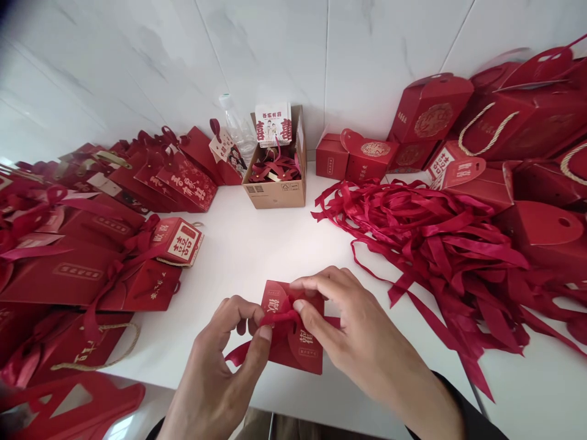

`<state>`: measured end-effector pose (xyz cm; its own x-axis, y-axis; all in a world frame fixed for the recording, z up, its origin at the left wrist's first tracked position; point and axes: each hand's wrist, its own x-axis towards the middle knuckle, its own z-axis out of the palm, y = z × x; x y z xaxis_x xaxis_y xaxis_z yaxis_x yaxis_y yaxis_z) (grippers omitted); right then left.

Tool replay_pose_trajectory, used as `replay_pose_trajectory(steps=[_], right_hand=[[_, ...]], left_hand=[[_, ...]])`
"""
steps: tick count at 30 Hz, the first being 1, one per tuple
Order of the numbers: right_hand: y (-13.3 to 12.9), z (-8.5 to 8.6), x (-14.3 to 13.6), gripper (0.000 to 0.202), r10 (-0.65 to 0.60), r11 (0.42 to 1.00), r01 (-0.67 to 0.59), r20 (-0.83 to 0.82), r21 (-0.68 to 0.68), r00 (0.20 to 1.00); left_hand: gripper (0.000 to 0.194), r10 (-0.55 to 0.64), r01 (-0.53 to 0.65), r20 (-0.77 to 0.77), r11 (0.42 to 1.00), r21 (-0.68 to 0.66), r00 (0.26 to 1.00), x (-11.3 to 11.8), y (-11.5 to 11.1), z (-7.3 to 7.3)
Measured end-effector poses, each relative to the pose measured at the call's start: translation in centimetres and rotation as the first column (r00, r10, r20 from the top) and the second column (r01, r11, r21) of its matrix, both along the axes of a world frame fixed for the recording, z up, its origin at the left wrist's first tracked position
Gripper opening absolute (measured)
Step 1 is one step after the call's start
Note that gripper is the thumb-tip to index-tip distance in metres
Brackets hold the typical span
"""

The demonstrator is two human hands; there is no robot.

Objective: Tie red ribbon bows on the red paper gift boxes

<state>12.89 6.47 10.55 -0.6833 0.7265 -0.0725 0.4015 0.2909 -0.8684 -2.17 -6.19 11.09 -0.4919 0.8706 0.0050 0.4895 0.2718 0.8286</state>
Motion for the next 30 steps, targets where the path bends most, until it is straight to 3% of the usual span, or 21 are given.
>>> replay_pose_trajectory(steps=[3, 10, 30], right_hand=[[0.0, 0.0, 0.0, 0.019, 0.025, 1.000, -0.025, -0.002, 0.004, 1.000], [0.3, 0.2, 0.9, 0.024, -0.107, 0.993, 0.100, 0.120, 0.065, 0.987], [0.8, -0.3, 1.3, 0.024, -0.189, 0.981, 0.184, 0.095, 0.056, 0.977]], left_hand=[[0.013, -0.018, 0.018, 0.000, 1.000, 0.004, 1.000, -0.1, 0.0, 0.0], [0.016, -0.115, 0.113, -0.096, 0.993, -0.027, 0.989, -1.5, -1.0, 0.2], [0.014, -0.091, 0.085, -0.167, 0.996, -0.042, 0.982, -1.8, -1.7, -0.5]])
